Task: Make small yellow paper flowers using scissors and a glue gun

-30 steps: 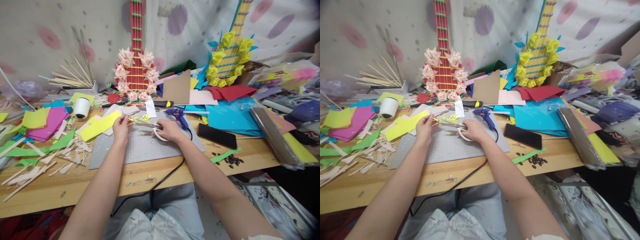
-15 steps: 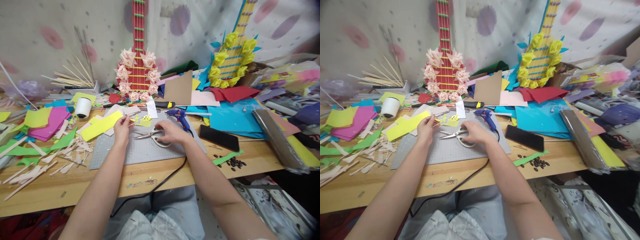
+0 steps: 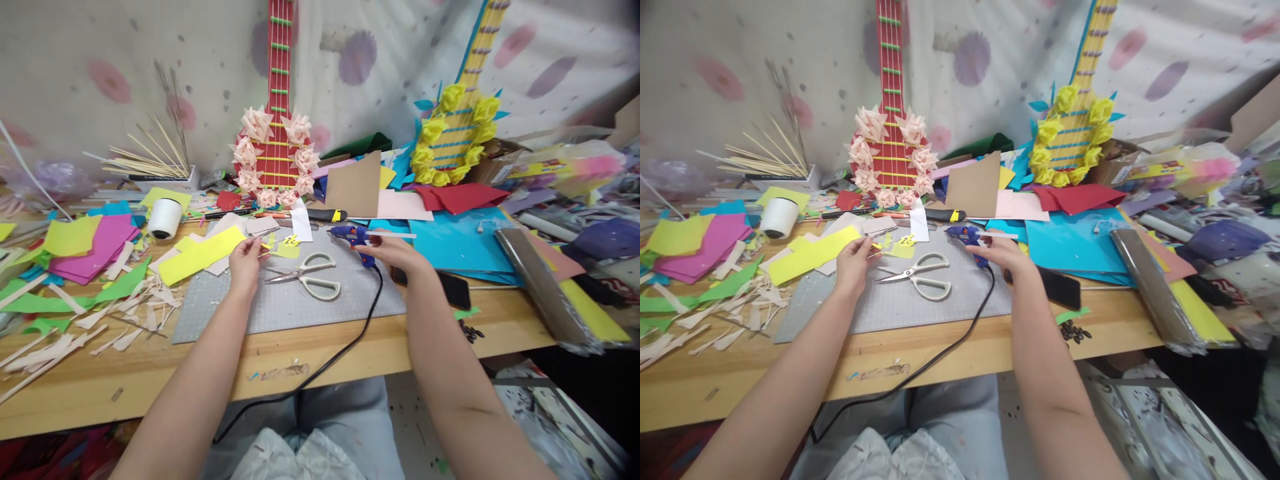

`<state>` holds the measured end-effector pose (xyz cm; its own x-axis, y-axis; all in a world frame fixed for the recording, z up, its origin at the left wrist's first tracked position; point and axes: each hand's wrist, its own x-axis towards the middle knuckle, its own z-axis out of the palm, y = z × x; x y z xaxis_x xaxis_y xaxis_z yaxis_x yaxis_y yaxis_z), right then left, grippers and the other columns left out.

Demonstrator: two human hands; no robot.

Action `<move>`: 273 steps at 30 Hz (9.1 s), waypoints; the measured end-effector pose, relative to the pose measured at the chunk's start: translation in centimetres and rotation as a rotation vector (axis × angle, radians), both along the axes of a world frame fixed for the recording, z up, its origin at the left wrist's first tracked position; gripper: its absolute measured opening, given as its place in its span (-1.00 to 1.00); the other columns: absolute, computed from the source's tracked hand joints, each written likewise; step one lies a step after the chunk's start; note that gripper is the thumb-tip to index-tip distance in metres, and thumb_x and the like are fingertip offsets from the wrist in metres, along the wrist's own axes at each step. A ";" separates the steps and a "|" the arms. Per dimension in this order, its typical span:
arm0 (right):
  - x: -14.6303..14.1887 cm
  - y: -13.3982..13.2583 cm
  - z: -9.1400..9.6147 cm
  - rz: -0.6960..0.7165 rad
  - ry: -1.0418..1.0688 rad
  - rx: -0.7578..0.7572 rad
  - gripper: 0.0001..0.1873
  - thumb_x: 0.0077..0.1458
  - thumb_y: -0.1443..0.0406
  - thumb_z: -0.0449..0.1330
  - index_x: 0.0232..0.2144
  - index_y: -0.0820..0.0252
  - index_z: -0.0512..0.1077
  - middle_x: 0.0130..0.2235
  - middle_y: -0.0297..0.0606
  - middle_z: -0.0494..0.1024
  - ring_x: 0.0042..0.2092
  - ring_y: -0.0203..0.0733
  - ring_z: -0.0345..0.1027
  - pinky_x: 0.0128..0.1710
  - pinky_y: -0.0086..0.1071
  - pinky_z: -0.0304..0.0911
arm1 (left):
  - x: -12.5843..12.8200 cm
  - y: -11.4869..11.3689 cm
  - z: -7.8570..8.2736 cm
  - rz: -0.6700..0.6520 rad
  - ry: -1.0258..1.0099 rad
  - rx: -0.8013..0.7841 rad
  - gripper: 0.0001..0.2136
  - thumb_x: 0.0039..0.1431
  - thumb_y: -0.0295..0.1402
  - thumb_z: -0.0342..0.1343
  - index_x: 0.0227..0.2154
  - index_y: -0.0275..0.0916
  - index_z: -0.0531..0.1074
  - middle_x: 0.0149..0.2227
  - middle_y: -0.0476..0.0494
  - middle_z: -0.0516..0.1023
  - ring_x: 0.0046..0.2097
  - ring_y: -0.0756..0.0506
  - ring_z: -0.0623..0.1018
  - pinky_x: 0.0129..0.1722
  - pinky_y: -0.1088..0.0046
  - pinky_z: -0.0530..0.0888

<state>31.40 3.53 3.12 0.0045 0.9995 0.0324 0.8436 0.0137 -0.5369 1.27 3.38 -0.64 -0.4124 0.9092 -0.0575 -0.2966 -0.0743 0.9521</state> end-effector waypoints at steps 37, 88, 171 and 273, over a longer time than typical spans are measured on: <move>-10.2 -3.0 -1.6 0.194 0.569 -0.116 -0.54 -0.16 -0.02 0.17 -0.34 0.22 0.47 -0.57 -0.34 0.42 -0.48 -0.30 0.29 -0.42 -0.41 0.22 | 0.7 -0.2 -0.3 -0.103 0.072 0.008 -0.78 -0.15 -0.28 0.20 -0.44 -0.31 0.43 -0.47 -0.07 0.46 -0.44 0.01 0.46 -0.43 0.45 0.43; -3.5 -1.6 -0.1 -0.265 -0.240 0.053 -0.53 -0.23 -0.10 0.16 -0.52 0.20 0.38 -0.38 -0.11 0.48 -0.28 -0.07 0.32 -0.33 -0.31 0.16 | 0.8 -0.5 0.2 -0.115 0.007 -0.020 -0.78 -0.18 -0.29 0.22 -0.47 -0.33 0.43 -0.50 -0.05 0.46 -0.45 0.03 0.46 -0.40 0.45 0.45; -15.3 -0.7 -2.9 0.237 -0.117 0.295 -0.73 0.08 0.27 0.05 -0.19 0.12 0.46 -0.22 -0.20 0.53 -0.15 -0.14 0.31 -0.15 -0.31 0.16 | -0.2 -0.6 1.1 0.140 0.165 0.096 -0.77 -0.02 -0.20 0.06 -0.37 -0.26 0.39 -0.46 0.00 0.38 -0.55 0.12 0.39 -0.57 0.64 0.39; -13.4 1.3 -4.2 0.038 0.214 0.307 -0.82 -0.01 0.39 0.04 -0.34 0.12 0.39 -0.30 -0.32 0.49 -0.19 -0.22 0.28 -0.11 -0.33 0.16 | 4.6 6.7 4.0 -0.561 1.895 -0.124 -0.69 0.00 -0.52 -0.06 -0.17 -0.31 0.43 -0.19 -0.38 0.50 -0.14 -0.26 0.48 -0.22 0.29 0.35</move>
<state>18.01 4.86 -1.06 0.0065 0.9429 0.3329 0.7088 0.2304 -0.6667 5.87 10.05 3.41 0.2702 0.9624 -0.0286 0.9628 -0.2699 0.0134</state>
